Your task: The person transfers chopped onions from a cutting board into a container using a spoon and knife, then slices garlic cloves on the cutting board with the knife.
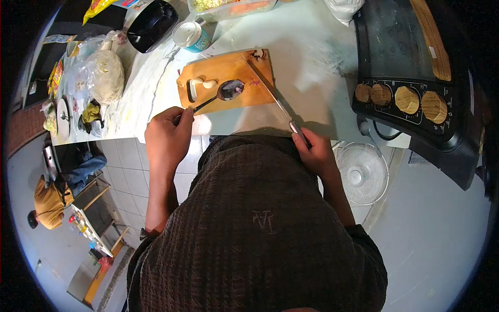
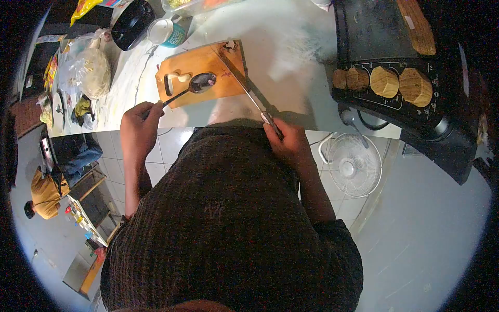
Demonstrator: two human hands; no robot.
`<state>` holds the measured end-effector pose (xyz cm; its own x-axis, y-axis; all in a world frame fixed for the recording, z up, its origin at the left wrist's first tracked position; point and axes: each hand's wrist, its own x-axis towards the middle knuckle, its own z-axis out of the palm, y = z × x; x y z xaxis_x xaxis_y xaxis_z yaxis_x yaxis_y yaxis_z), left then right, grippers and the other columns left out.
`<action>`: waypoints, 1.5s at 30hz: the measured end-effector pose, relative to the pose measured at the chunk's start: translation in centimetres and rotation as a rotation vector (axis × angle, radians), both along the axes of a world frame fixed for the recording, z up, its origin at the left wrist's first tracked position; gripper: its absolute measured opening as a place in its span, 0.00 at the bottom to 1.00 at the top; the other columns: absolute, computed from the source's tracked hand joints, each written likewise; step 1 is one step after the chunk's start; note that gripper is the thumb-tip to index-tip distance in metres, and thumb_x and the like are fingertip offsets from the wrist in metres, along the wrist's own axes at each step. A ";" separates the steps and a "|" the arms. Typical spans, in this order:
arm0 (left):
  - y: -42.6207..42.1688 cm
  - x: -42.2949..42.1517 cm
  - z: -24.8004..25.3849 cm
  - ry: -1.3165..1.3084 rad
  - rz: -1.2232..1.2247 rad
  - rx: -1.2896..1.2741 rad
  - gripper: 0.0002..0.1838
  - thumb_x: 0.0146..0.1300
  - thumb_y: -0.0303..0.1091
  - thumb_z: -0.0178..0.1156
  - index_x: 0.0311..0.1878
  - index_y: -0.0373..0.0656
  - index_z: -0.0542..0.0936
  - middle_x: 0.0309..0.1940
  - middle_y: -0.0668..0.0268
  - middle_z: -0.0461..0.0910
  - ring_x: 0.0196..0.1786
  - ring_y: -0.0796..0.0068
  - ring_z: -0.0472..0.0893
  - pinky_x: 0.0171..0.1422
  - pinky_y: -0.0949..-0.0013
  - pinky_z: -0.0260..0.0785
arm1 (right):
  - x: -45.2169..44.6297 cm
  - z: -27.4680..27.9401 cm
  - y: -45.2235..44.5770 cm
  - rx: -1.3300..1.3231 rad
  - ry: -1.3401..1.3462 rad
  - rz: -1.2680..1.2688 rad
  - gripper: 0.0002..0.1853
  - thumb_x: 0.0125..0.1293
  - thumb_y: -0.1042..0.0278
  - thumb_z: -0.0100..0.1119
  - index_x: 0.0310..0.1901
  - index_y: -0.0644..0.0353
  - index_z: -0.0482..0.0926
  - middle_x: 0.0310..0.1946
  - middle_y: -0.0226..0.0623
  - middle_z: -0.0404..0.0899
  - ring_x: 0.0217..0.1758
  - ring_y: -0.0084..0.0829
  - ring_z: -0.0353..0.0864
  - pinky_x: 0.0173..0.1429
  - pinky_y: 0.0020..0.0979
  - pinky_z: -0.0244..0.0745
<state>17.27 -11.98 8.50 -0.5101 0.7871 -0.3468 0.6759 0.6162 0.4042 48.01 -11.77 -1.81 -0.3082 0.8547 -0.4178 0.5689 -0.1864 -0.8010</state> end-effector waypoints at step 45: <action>3.7 -8.1 1.5 0.410 -0.214 0.613 0.13 0.67 0.39 0.62 0.34 0.38 0.85 0.19 0.54 0.80 0.23 0.57 0.81 0.32 0.62 0.72 | -1.8 2.4 3.4 0.036 0.115 -0.012 0.13 0.72 0.60 0.57 0.44 0.63 0.79 0.20 0.35 0.76 0.23 0.23 0.76 0.30 0.29 0.70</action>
<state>9.20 -8.24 10.04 -0.3186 0.8737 0.3676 0.9248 0.2015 0.3226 46.25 -8.35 0.60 -0.3423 0.8723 -0.3492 0.4708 -0.1625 -0.8672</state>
